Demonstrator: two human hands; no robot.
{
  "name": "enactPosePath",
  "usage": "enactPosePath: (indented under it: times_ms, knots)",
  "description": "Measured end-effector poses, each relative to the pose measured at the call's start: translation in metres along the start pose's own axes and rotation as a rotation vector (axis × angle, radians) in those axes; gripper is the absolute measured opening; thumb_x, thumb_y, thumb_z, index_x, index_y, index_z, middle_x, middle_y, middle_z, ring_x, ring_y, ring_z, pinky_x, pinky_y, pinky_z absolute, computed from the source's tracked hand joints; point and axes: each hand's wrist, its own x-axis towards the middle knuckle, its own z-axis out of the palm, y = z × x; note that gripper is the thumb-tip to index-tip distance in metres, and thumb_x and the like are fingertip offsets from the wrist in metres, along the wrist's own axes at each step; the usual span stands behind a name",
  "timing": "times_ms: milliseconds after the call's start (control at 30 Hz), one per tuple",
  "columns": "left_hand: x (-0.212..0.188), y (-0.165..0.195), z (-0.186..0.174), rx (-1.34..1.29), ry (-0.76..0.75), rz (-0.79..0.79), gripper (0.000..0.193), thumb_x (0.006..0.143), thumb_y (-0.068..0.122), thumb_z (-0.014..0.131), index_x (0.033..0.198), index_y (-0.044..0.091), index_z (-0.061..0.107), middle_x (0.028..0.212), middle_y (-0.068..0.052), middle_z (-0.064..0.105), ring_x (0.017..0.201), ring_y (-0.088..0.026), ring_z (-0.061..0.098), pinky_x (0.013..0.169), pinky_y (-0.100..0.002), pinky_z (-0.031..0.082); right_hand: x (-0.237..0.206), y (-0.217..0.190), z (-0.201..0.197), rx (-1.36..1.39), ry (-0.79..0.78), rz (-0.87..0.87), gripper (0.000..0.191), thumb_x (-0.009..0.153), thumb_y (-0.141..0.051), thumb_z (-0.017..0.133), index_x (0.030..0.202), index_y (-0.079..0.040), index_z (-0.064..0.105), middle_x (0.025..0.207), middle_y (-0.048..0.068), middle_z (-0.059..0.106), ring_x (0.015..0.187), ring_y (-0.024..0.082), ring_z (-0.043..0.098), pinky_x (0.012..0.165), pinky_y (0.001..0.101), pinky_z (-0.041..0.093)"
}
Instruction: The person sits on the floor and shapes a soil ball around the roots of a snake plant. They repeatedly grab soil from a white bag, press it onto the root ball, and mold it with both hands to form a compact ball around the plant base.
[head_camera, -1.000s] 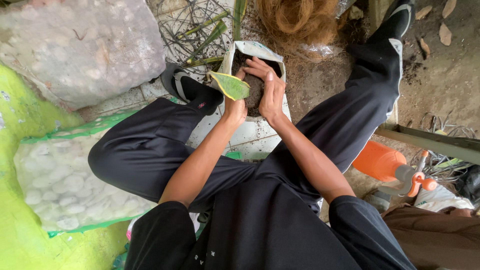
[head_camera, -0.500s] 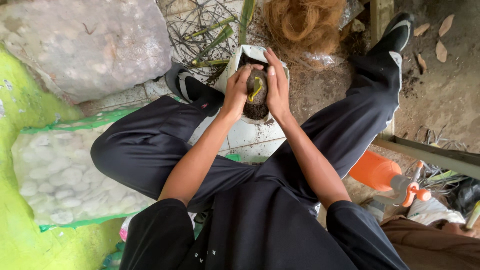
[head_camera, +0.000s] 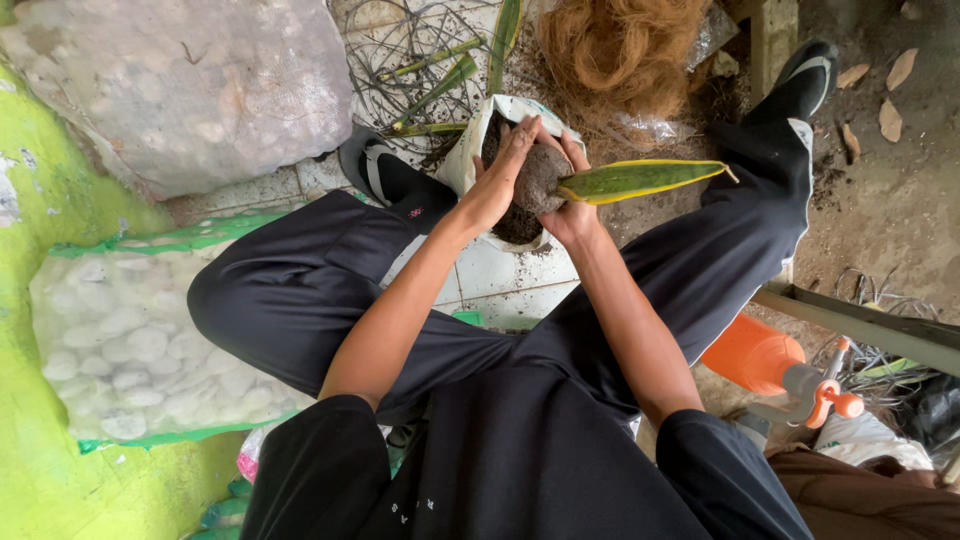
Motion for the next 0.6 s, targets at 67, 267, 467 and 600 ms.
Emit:
enactPosePath:
  times_ms: [67,267,467,600]
  knots:
    - [-0.003,0.006,-0.003,0.121,0.127,0.053,0.069,0.106,0.055,0.015,0.161,0.021,0.038,0.174,-0.004,0.013,0.161,-0.031,-0.003,0.118,-0.059,-0.021,0.001,0.004,-0.001,0.036,-0.034,-0.002,0.051,0.108,-0.045,0.049,0.145,-0.010,0.058,0.151,0.010,0.057,0.141,0.027,0.054,0.124,0.0485,0.042]
    - [-0.015,0.016,0.014,0.276,0.372,0.501,0.048,0.108,0.046,0.038,0.135,0.018,0.067,0.153,-0.006,0.056,0.156,-0.031,0.038,0.134,-0.060,0.012,-0.004,0.015,0.000,-0.025,0.073,-0.057,0.045,0.102,-0.043,0.046,0.127,-0.012,0.064,0.132,0.012,0.066,0.126,0.026,0.063,0.111,0.0456,0.049]
    - [-0.018,0.024,0.033,0.271,0.532,0.766,0.024,0.097,0.016,0.055,0.100,0.004,0.076,0.115,-0.013,0.076,0.120,-0.035,0.070,0.118,-0.057,0.045,-0.010,0.026,-0.009,0.021,0.093,-0.258,0.024,0.108,-0.030,0.049,0.110,-0.010,0.063,0.110,0.005,0.065,0.108,0.016,0.064,0.102,0.0341,0.055]
    - [-0.018,0.035,0.034,0.228,0.588,0.860,0.022,0.094,0.007,0.053,0.092,-0.001,0.073,0.105,-0.016,0.075,0.104,-0.037,0.074,0.105,-0.053,0.056,-0.009,0.025,-0.017,-0.006,0.066,-0.323,0.022,0.109,-0.026,0.050,0.109,-0.009,0.063,0.107,0.005,0.064,0.103,0.015,0.063,0.098,0.0318,0.054]
